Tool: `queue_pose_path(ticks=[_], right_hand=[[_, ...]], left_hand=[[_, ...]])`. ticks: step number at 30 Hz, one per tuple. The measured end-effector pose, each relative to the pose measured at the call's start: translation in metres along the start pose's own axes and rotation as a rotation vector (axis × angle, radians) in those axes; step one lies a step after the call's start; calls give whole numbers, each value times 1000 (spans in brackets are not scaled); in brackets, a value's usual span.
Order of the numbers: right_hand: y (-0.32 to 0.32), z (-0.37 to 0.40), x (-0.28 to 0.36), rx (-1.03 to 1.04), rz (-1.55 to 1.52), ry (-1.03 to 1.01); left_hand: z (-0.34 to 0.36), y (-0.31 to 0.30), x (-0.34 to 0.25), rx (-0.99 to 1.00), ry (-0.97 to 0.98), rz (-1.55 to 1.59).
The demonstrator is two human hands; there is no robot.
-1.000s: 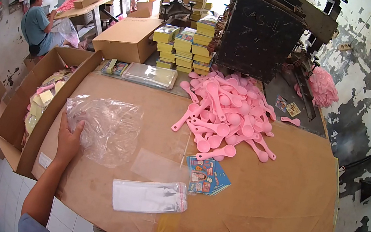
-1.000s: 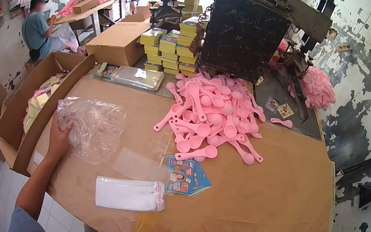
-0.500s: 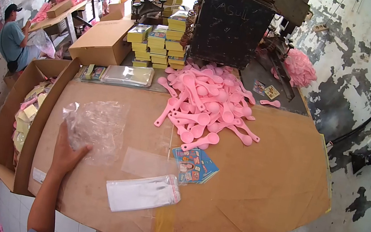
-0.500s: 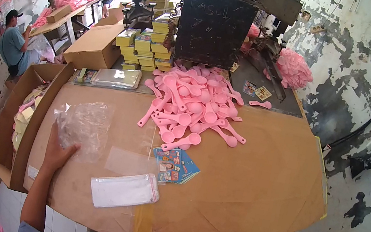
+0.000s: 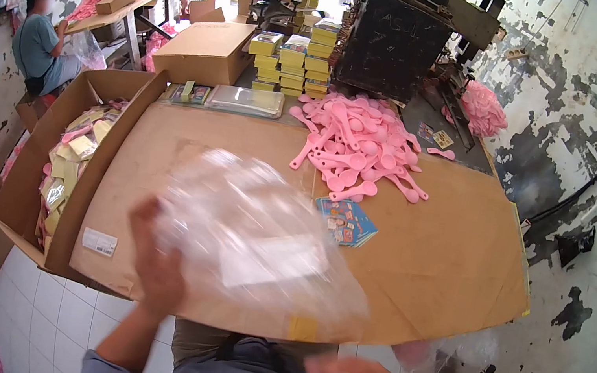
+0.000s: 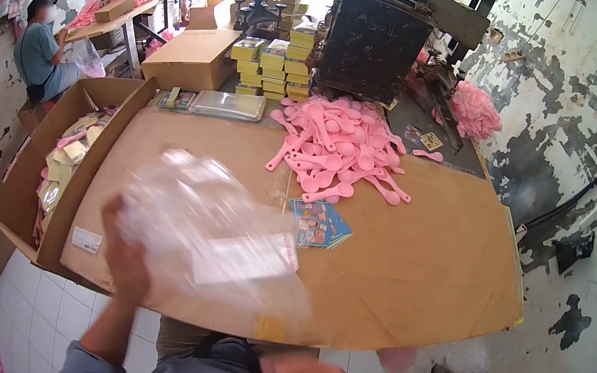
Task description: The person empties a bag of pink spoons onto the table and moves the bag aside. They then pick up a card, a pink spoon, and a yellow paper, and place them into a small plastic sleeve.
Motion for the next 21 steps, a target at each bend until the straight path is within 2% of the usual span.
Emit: queue_pose_path(ticks=[1,3,5,6,8,9,11,13,15,16,19,20,21], right_hand=[[22,-19,-23,-297,253,-32],[46,-44,-54,-594,311,-40],[52,-83,-61,-572,-73,16],[52,-99,-65,-554,-268,47],[34,-104,-94,-564,-382,72],[11,-93,-124,-599,-304,67],[8,-90,-125,-632,-146,21],[29,-105,-79,-618,18,-59],[32,-102,-93,-603,-95,42],[35,-98,-95,-545,-105,58],[50,-90,-76,-309,18,19],[56,-92,-61,-245,111,-21],[62,-92,-46,-185,200,-66]], left_hand=[[19,4,-22,116,96,-3],[64,13,-50,323,120,182],[93,18,-63,649,-135,516],[97,15,-54,643,-415,604],[108,9,-38,591,-977,763],[98,3,-40,480,-905,780],[67,-9,-43,270,-758,803],[53,-19,-47,233,-322,532],[46,-21,-64,276,43,332],[41,-18,-73,379,95,205],[35,1,-70,379,31,72],[39,5,-64,319,-37,145],[42,6,-66,343,11,117]])
Point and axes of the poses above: each hand's wrist, its own z-axis away from the middle knuckle, its own y-axis out of the palm, x = y × z, the point moved 4 cm from there along -z, towards the middle knuckle, and after that the axes turned 9 degrees about -x, right-handed, at the moved point
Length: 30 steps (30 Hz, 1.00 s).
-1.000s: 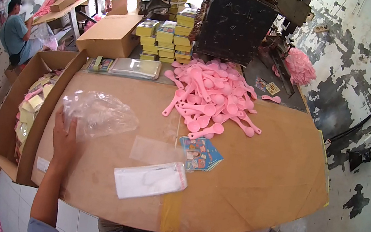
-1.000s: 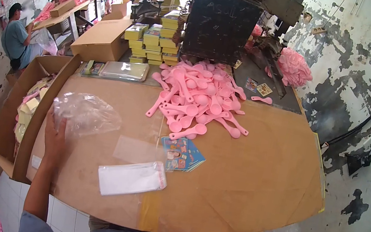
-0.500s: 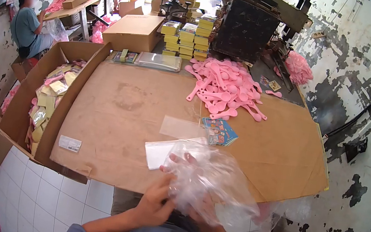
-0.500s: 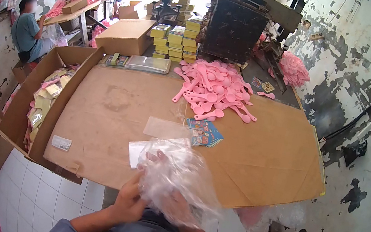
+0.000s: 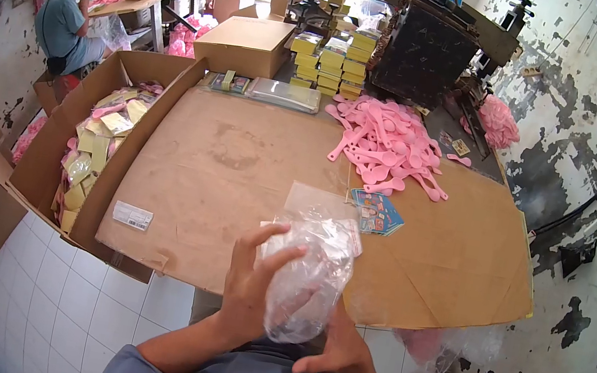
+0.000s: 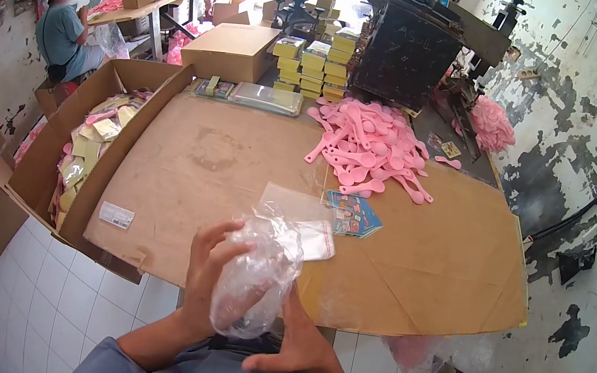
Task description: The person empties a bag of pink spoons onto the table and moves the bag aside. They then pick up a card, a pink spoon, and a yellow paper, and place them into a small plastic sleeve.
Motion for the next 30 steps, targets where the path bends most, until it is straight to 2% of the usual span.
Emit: queue_pose_path(ticks=[2,3,6,7,10,11,14,15,18,19,20,21,23,25,26,27,28,29,30], right_hand=[[-1,5,2,-64,189,1],[2,12,-7,-335,77,18],[-25,13,-18,-686,-66,148],[-25,4,-4,-766,-112,65],[-41,16,-15,-487,-392,63],[-46,20,-18,-409,-495,60],[-58,26,-26,-368,-784,0],[-61,28,-32,-424,-848,-10],[-73,31,-39,-714,-649,-22],[-78,28,-38,-726,-424,-85],[-83,27,-37,-730,-196,-144],[-84,28,-38,-732,-141,-251],[-86,42,-42,-664,421,-420],[-75,41,-23,-601,461,-434],[-70,41,-14,-569,480,-441],[-64,37,2,-545,310,-398],[-64,37,10,-474,376,-414],[-65,38,18,-402,438,-433],[-71,51,12,-546,590,-390]], left_hand=[[7,5,-5,62,78,-68],[8,8,-4,63,24,0],[6,21,2,66,-128,208],[1,17,6,42,-121,199],[-9,13,24,7,-544,502],[-6,17,30,17,-474,448],[24,44,30,451,-683,387],[32,53,23,450,-668,428],[69,65,14,393,-409,508],[70,68,13,359,-441,628],[70,70,14,435,-386,634],[66,68,16,508,-329,639],[60,70,14,564,-238,597],[56,74,9,520,-170,504],[56,74,17,424,-282,495],[58,74,28,330,-392,482],[49,71,30,236,-499,466],[35,65,22,-1,-444,456],[36,72,18,-22,-404,506]])
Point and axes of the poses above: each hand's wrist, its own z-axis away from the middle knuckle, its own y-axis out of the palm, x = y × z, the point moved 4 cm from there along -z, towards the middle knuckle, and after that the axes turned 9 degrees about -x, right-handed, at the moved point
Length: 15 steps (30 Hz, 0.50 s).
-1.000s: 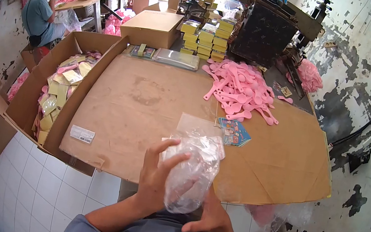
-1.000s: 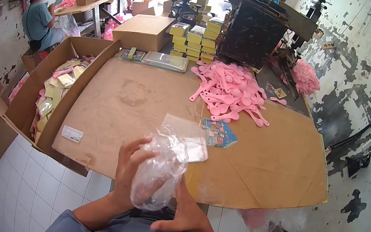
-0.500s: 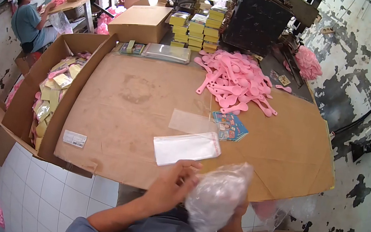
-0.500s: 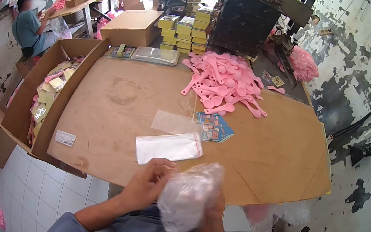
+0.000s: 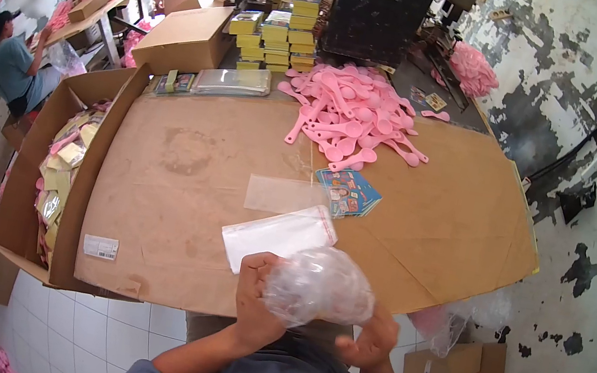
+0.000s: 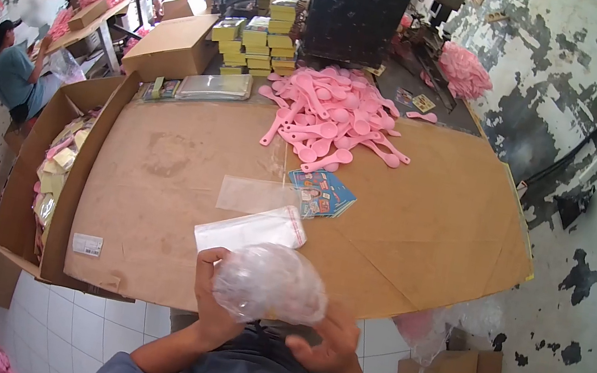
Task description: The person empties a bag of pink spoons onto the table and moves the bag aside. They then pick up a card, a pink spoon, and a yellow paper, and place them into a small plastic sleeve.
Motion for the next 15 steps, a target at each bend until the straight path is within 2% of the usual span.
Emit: queue_pose_path(ticks=[1,2,3,4,6,7,10,13,15], right_hand=[[-7,15,-2,-94,187,30],[-13,22,-9,-204,248,2],[-17,24,-11,-315,309,-19],[-12,4,-14,-443,240,-103],[-8,-4,-12,-348,115,-181],[-2,1,-7,-127,58,-168],[8,14,10,-21,117,-129],[-12,24,-8,-127,298,-85],[-63,34,-29,-51,371,9]], left_hand=[[3,8,3,-3,39,56],[5,12,6,-6,76,115],[16,16,12,90,81,-8],[23,23,15,119,30,44],[33,42,17,178,-72,144],[26,40,11,344,-18,-93],[37,50,28,406,-79,-27],[43,67,14,654,116,-169],[43,72,1,810,248,-211]])
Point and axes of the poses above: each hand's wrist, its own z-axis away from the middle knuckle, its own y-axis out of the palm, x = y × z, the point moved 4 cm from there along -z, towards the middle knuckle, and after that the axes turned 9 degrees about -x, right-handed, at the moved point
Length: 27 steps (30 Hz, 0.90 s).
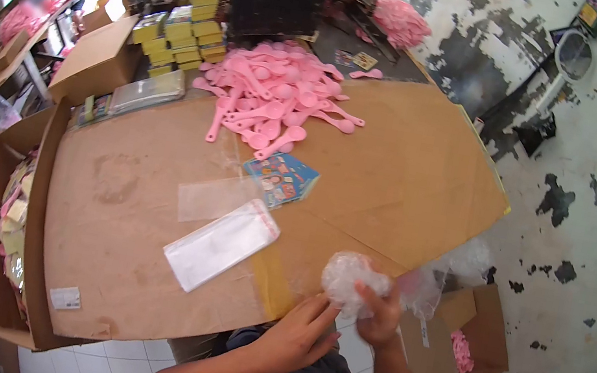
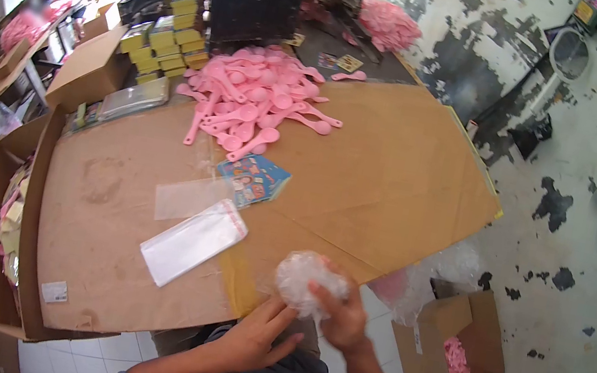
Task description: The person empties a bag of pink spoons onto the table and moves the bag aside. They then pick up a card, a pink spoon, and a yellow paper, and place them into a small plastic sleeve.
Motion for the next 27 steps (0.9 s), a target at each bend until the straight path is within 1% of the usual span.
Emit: queue_pose_path(ticks=[1,2,3,4,5,7,10,12,13,16,19,22,24,26,27], right_hand=[[-24,-5,-4,-12,267,-127],[-59,1,-25,-82,629,-275],[-90,-15,-30,-276,705,-230],[-127,-14,-58,-570,875,32],[-155,-30,-72,-831,697,164],[-226,-24,-133,-1072,623,335],[-268,9,-222,-1015,597,428],[-296,53,-291,-1038,805,412],[-302,64,-306,-1046,908,404],[-288,64,-300,-897,583,827],[-272,55,-302,-682,294,1009],[-274,53,-323,-362,425,1042],[-273,58,-343,-314,499,824],[-271,58,-353,-305,329,747],[-269,59,-356,-322,125,780]], left_hand=[[-2,-3,-5,69,65,-37],[-1,-10,-7,86,51,53],[3,-20,-7,104,32,141],[8,-31,-6,121,12,225],[16,-44,-2,92,-19,291],[34,-68,9,25,-83,413],[63,-92,28,-257,-168,406],[73,-111,34,-306,-192,310],[77,-116,35,-331,-205,262],[90,-117,41,-439,-330,277],[91,-110,36,-405,-289,262],[80,-86,30,-346,-281,430],[50,-64,17,-62,-205,388],[3,-31,-7,227,-56,402],[-13,-9,-15,279,-14,476]])
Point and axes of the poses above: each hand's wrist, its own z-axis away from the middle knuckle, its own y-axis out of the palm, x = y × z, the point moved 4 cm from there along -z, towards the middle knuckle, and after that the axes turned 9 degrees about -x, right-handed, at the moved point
